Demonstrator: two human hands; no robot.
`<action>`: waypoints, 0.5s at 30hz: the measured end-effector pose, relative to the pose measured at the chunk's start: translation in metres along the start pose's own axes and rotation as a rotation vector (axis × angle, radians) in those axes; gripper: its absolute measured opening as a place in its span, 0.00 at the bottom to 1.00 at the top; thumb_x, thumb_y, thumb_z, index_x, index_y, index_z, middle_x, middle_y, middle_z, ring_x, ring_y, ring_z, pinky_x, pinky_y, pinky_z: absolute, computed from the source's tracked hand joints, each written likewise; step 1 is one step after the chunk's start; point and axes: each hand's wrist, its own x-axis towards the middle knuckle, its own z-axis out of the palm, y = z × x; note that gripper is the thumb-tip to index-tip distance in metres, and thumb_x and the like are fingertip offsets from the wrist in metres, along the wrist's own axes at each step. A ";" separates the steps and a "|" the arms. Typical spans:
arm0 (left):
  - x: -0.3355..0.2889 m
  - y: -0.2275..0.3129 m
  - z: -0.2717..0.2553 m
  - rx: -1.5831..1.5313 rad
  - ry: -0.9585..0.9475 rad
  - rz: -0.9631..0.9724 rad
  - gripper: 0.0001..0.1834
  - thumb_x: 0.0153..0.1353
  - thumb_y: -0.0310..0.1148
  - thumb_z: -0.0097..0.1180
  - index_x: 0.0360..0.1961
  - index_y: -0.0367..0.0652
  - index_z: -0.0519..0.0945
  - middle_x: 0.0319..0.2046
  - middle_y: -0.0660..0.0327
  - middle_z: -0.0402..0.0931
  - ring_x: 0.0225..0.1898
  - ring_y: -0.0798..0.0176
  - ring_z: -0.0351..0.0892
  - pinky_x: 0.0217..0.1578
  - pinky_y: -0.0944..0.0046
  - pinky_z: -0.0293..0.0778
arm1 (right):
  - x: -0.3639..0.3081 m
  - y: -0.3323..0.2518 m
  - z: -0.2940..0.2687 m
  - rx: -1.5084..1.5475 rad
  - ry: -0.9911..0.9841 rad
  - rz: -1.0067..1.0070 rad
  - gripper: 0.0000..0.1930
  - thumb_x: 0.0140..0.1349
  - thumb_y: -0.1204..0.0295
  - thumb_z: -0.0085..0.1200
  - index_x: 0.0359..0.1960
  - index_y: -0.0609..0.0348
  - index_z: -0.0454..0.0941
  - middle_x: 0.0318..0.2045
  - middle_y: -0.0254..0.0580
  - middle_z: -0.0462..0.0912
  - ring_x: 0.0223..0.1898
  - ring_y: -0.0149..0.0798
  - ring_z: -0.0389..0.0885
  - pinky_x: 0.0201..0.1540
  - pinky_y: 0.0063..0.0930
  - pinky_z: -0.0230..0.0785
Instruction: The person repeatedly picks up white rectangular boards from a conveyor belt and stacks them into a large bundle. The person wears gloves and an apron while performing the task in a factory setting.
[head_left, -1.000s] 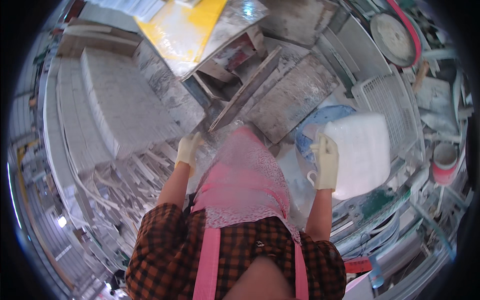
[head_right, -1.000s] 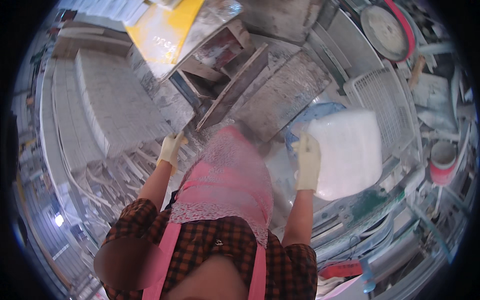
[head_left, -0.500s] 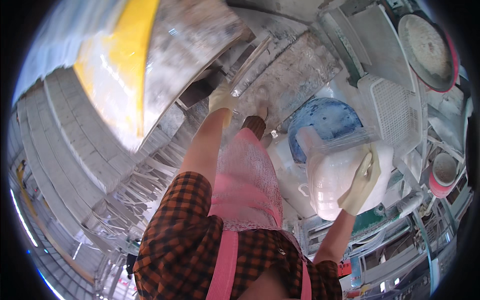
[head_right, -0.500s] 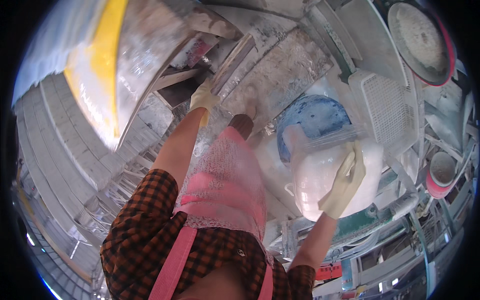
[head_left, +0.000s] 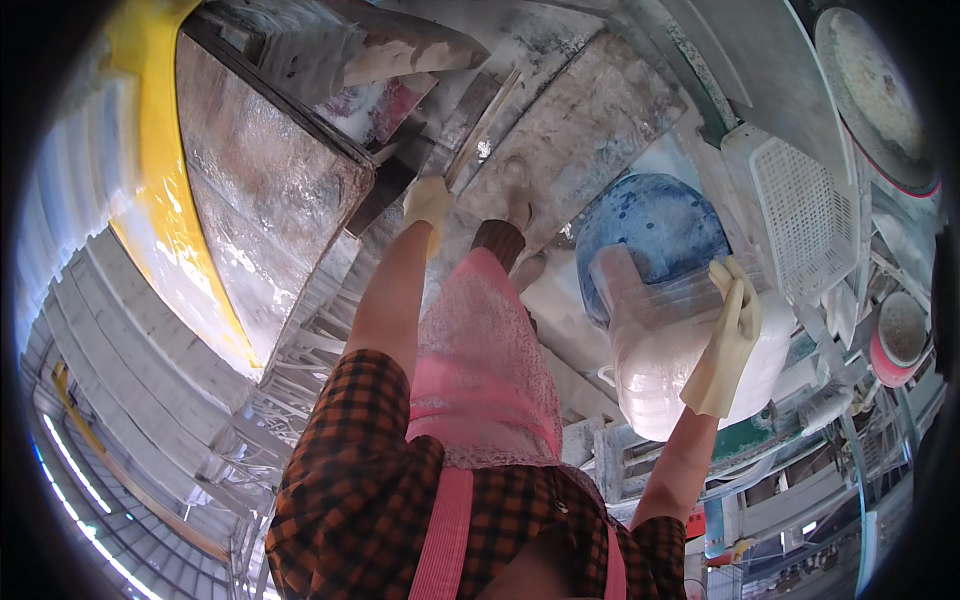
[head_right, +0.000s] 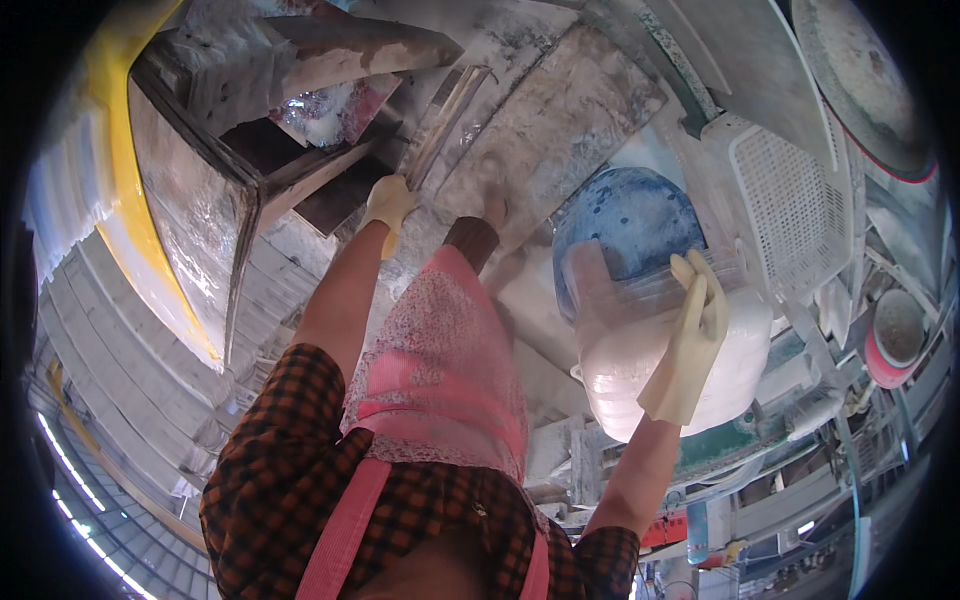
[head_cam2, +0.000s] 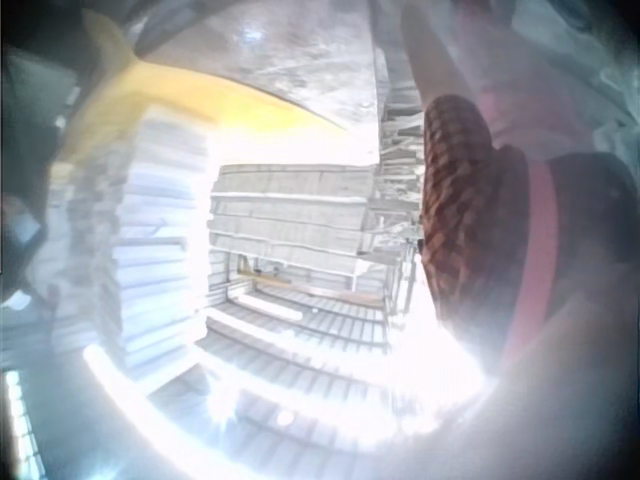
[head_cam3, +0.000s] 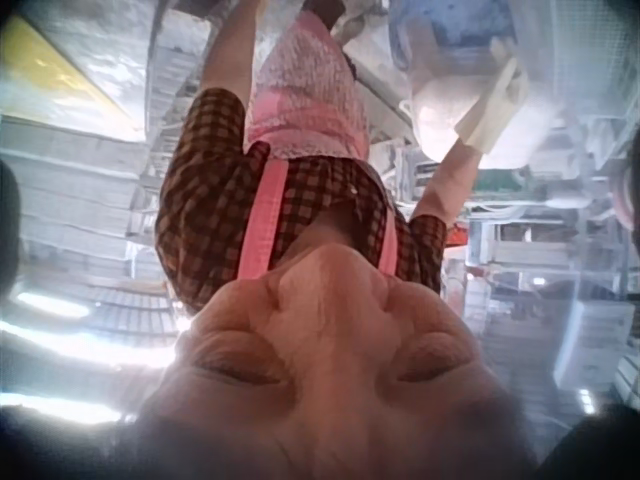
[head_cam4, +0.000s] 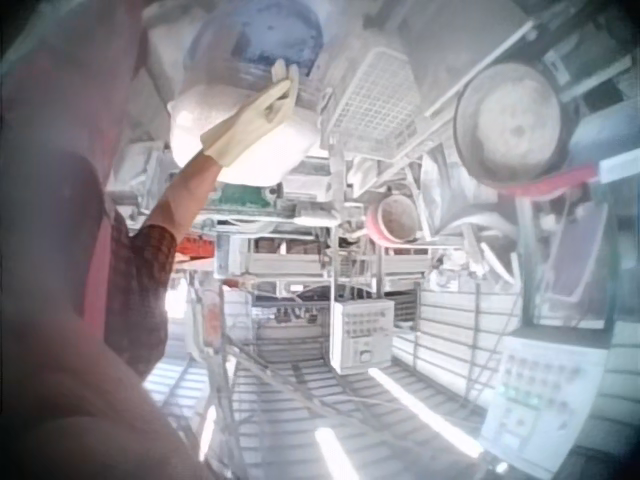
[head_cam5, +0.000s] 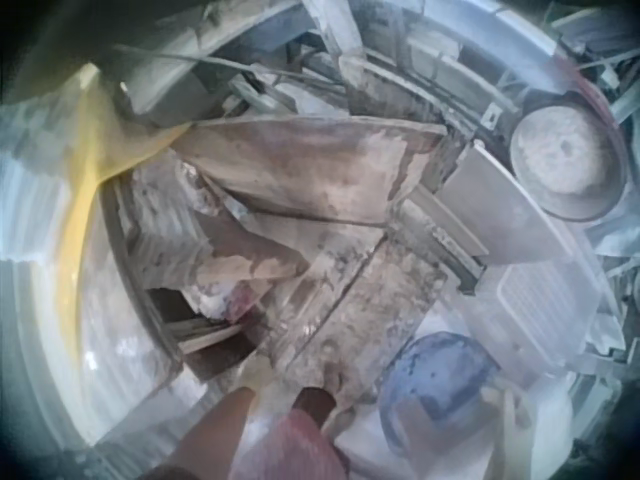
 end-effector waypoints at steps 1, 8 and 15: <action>-0.002 0.001 0.001 0.002 0.007 -0.010 0.18 0.57 0.39 0.62 0.45 0.39 0.87 0.44 0.42 0.85 0.49 0.39 0.85 0.52 0.44 0.80 | -0.004 -0.003 0.001 0.010 0.000 0.022 0.22 0.80 0.65 0.41 0.60 0.74 0.76 0.50 0.54 0.86 0.57 0.42 0.81 0.68 0.36 0.64; -0.008 0.006 0.004 0.078 -0.042 0.057 0.16 0.58 0.37 0.61 0.44 0.41 0.87 0.45 0.41 0.84 0.50 0.38 0.84 0.52 0.44 0.80 | -0.018 -0.023 0.013 0.008 0.007 0.056 0.22 0.80 0.65 0.42 0.61 0.73 0.76 0.50 0.56 0.85 0.57 0.44 0.81 0.68 0.37 0.66; 0.003 0.010 0.016 0.038 -0.062 0.003 0.16 0.57 0.36 0.64 0.46 0.41 0.86 0.48 0.42 0.84 0.53 0.40 0.84 0.51 0.43 0.81 | 0.001 -0.026 0.013 -0.047 -0.063 -0.022 0.22 0.79 0.65 0.42 0.59 0.74 0.77 0.48 0.56 0.87 0.55 0.44 0.83 0.65 0.37 0.69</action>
